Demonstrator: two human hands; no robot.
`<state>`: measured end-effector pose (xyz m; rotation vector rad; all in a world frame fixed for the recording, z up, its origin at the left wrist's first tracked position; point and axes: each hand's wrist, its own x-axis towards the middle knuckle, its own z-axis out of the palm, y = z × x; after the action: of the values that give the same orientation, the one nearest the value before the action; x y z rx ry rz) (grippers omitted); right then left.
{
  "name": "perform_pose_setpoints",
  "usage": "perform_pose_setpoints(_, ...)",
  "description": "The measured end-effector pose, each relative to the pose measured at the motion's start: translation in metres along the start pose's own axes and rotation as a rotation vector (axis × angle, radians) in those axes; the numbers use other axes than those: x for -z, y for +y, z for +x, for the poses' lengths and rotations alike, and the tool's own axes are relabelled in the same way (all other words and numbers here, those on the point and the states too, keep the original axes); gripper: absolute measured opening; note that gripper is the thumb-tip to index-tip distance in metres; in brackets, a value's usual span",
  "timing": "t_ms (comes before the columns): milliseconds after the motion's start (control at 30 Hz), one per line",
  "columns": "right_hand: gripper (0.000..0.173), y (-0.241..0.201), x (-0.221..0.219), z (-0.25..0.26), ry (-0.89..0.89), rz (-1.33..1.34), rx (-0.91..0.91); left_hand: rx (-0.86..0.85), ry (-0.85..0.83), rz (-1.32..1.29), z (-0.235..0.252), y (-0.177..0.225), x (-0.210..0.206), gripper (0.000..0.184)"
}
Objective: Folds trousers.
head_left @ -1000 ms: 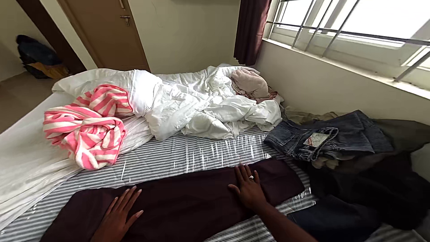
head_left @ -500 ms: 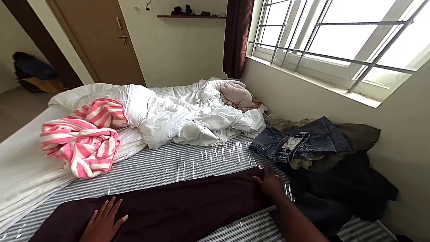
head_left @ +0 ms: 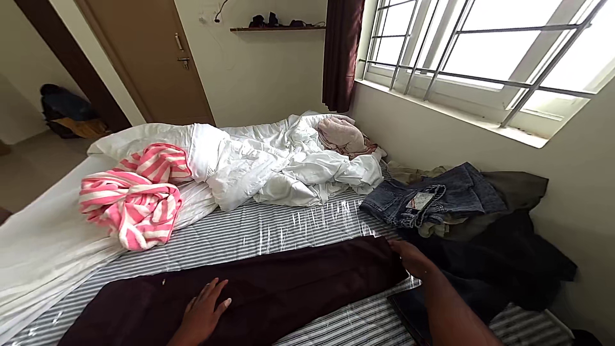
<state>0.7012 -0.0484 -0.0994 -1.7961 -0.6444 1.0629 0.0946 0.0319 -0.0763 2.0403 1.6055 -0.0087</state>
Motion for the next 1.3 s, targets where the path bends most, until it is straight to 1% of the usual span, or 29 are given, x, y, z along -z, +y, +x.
perform_pose_setpoints(67, 0.03, 0.0, 0.007, 0.005, -0.039, -0.084, -0.014, 0.012, 0.106, 0.067, 0.012, -0.017, -0.005, 0.062)
perform_pose_setpoints(133, 0.03, 0.0, 0.01, 0.012, -0.041, -0.189, -0.005, 0.023, 0.163, 0.121, 0.022, -0.035, -0.01, 0.066)
perform_pose_setpoints(233, 0.028, -0.007, 0.009, 0.02, -0.077, -0.364, 0.012, -0.031, 0.262, 0.188, 0.032, -0.057, -0.024, 0.071)
perform_pose_setpoints(300, 0.029, -0.011, 0.006, 0.029, -0.095, -0.445, 0.023, -0.048, 0.316, 0.197, 0.038, -0.061, -0.034, 0.074)
perform_pose_setpoints(433, 0.02, -0.019, -0.006, 0.037, -0.153, -0.49, 0.029, -0.027, 0.318, 0.189, 0.04, -0.062, -0.04, 0.078)
perform_pose_setpoints(500, 0.019, -0.024, -0.007, 0.035, -0.104, -0.533, 0.037, -0.035, 0.314, 0.191, 0.04, -0.065, -0.041, 0.079)
perform_pose_setpoints(567, 0.019, -0.024, -0.005, 0.035, 0.041, -0.658, 0.047, -0.059, 0.326, 0.208, 0.039, -0.067, -0.043, 0.08)
perform_pose_setpoints(633, 0.027, -0.021, -0.005, 0.033, 0.143, -0.756, 0.031, -0.075, 0.353, 0.215, 0.039, -0.067, -0.047, 0.08)
perform_pose_setpoints(667, 0.033, -0.022, -0.005, 0.033, 0.163, -0.762, 0.02, -0.075, 0.36, 0.216, 0.04, -0.066, -0.047, 0.079)
perform_pose_setpoints(700, 0.043, -0.023, -0.004, 0.033, 0.164, -0.729, 0.005, -0.068, 0.356, 0.213, 0.041, -0.065, -0.045, 0.079)
perform_pose_setpoints(767, 0.068, -0.022, 0.003, 0.031, 0.124, -0.578, -0.043, -0.053, 0.353, 0.202, 0.043, -0.061, -0.043, 0.077)
perform_pose_setpoints(800, 0.076, -0.021, 0.007, 0.027, 0.082, -0.523, -0.075, -0.052, 0.359, 0.204, 0.043, -0.059, -0.042, 0.077)
perform_pose_setpoints(833, 0.079, -0.021, 0.01, 0.02, 0.034, -0.491, -0.086, -0.056, 0.368, 0.206, 0.043, -0.055, -0.04, 0.075)
perform_pose_setpoints(867, 0.075, -0.019, 0.012, 0.015, -0.024, -0.485, -0.073, -0.064, 0.379, 0.202, 0.043, -0.051, -0.039, 0.074)
perform_pose_setpoints(933, 0.054, -0.014, 0.012, 0.007, -0.122, -0.512, -0.011, -0.09, 0.403, 0.182, 0.043, -0.037, -0.034, 0.071)
perform_pose_setpoints(967, 0.046, -0.012, 0.01, 0.004, -0.142, -0.537, 0.015, -0.106, 0.413, 0.16, 0.043, -0.027, -0.031, 0.069)
perform_pose_setpoints(1000, 0.042, -0.011, 0.006, 0.002, -0.149, -0.55, 0.032, -0.121, 0.425, 0.127, 0.043, -0.018, -0.028, 0.068)
perform_pose_setpoints(1100, 0.041, -0.021, -0.007, -0.008, -0.132, -0.525, 0.044, -0.15, 0.434, -0.07, 0.042, 0.005, -0.019, 0.064)
perform_pose_setpoints(1133, 0.041, -0.028, -0.012, -0.012, -0.107, -0.528, 0.046, -0.139, 0.4, -0.184, 0.04, 0.013, -0.015, 0.062)
perform_pose_setpoints(1200, 0.039, -0.038, -0.021, -0.015, -0.046, -0.56, 0.079, -0.093, 0.312, -0.503, 0.033, 0.031, -0.009, 0.058)
perform_pose_setpoints(1267, 0.044, -0.053, -0.032, -0.022, 0.022, -0.641, 0.12, -0.084, 0.272, -0.832, 0.024, 0.048, -0.008, 0.047)
perform_pose_setpoints(1300, 0.049, -0.065, -0.04, -0.029, 0.052, -0.686, 0.136, -0.093, 0.249, -0.959, 0.019, 0.056, -0.01, 0.043)
